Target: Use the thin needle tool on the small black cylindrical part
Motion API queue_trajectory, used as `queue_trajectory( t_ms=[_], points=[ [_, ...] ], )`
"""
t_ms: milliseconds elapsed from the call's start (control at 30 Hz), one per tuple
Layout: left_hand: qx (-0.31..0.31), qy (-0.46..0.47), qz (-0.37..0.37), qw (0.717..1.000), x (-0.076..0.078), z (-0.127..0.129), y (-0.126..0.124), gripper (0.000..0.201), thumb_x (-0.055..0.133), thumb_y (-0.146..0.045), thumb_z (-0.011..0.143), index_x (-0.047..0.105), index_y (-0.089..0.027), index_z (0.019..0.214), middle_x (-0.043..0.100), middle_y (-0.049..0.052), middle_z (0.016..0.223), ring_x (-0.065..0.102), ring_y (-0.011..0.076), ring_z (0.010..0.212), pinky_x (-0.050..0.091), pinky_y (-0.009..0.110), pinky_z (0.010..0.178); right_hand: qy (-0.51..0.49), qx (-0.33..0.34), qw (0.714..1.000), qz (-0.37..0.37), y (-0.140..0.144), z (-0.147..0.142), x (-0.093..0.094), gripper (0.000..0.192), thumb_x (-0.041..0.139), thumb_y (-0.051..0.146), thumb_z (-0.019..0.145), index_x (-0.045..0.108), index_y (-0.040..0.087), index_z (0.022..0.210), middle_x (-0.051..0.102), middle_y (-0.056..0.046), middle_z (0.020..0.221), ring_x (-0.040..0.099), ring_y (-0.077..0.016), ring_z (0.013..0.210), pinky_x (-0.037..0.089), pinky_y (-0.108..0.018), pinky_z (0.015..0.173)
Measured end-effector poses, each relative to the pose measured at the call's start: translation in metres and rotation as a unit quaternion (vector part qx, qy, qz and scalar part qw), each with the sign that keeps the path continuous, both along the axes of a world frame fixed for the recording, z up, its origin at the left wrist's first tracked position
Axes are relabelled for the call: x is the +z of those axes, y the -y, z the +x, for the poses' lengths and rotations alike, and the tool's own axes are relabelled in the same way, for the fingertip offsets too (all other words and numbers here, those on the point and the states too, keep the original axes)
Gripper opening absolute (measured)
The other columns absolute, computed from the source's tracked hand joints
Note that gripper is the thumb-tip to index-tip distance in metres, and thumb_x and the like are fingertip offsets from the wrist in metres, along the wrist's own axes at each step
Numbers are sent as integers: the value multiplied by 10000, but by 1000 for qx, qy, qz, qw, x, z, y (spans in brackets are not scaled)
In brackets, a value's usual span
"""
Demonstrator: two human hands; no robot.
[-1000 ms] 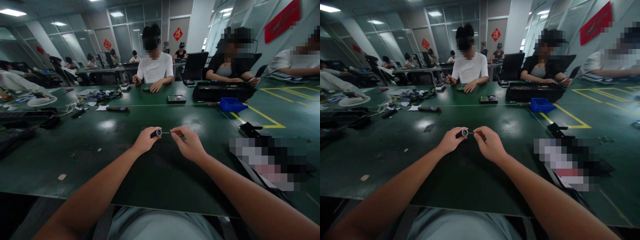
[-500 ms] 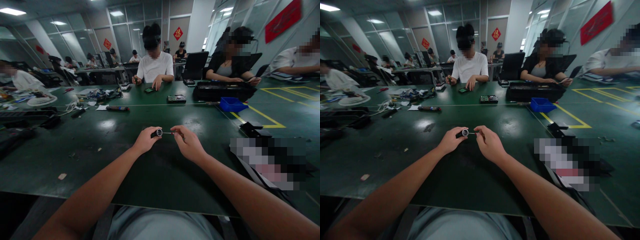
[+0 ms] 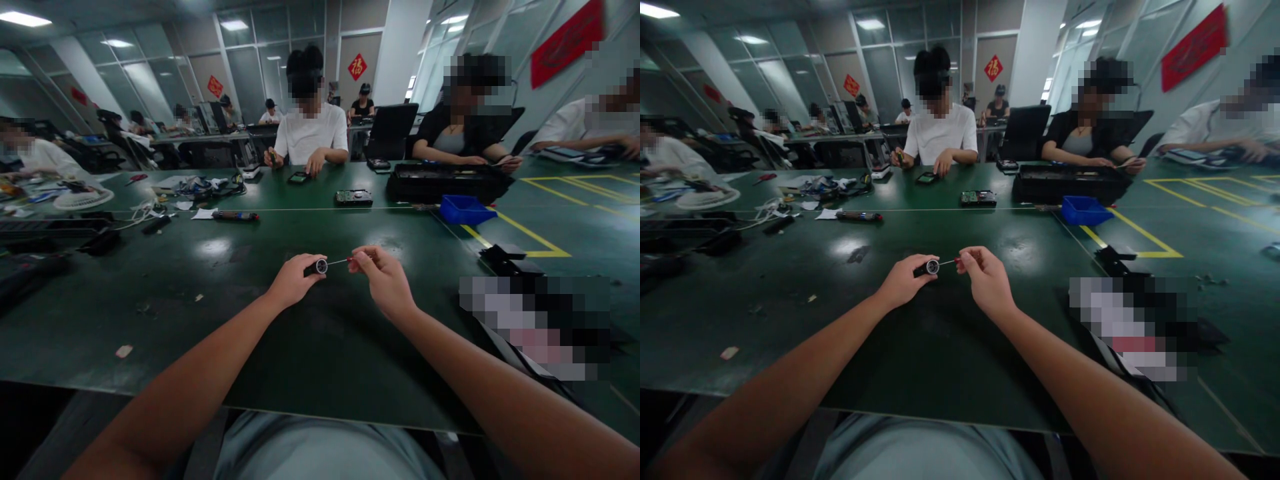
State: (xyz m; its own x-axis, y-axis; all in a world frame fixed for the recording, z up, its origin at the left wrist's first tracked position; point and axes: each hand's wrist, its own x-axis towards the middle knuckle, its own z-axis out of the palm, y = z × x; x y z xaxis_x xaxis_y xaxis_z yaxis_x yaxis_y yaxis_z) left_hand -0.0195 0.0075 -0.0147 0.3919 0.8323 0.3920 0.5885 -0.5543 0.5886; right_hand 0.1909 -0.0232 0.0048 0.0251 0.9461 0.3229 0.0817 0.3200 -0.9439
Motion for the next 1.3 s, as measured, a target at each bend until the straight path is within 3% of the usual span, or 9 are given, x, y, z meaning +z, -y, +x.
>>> queue_trajectory(
  t_ms=[133, 267, 567, 867, 1100, 1300],
  points=[
    [-10, 19, 10, 1000, 3, -1, 0, 386, 706, -239, 876, 653, -228, 1259, 679, 60, 1249, 609, 229, 1175, 441, 420, 1058, -135, -3, 987, -88, -11, 2, -8, 284, 612, 496, 849, 602, 217, 903, 647, -41, 816, 648, -184, 737, 580, -405, 791],
    [-14, 1, 15, 1000, 4, -2, 0, 385, 705, -259, 879, 653, -241, 1260, 677, 59, 1252, 599, 237, 1179, 440, 436, 1050, -158, 26, 975, -156, -17, 6, -11, 270, 573, 496, 863, 556, 229, 827, 582, -30, 697, 618, -192, 648, 598, -435, 773],
    [-14, -22, 8, 1000, 4, -1, 1, 391, 709, -261, 876, 651, -230, 1261, 682, 57, 1237, 601, 235, 1148, 449, 414, 1020, -95, -40, 993, -53, -12, 4, -10, 281, 598, 496, 870, 577, 219, 907, 633, -18, 806, 629, -160, 707, 568, -352, 715],
    [-5, -19, -7, 1000, 7, 0, 3, 384, 712, -250, 867, 661, -225, 1247, 687, 63, 1216, 615, 241, 1135, 452, 415, 1022, -12, -28, 1000, 2, -6, 3, -7, 259, 561, 457, 917, 593, 203, 960, 684, -35, 826, 669, -177, 740, 553, -367, 736],
    [1, -27, -2, 1000, 5, -1, 3, 393, 718, -259, 866, 661, -232, 1254, 698, 56, 1188, 621, 241, 1109, 465, 410, 996, 177, -103, 979, -12, 6, 5, 14, 365, 617, 537, 875, 620, 206, 722, 638, -6, 570, 585, -156, 530, 434, -308, 576],
    [-5, -24, 2, 1000, 1, -3, 1, 398, 715, -258, 871, 654, -223, 1263, 688, 61, 1216, 618, 236, 1129, 460, 409, 1010, 184, -46, 980, 55, 10, 3, 14, 192, 577, 389, 909, 641, 208, 911, 699, -34, 756, 652, -184, 678, 473, -313, 629]
  ],
)
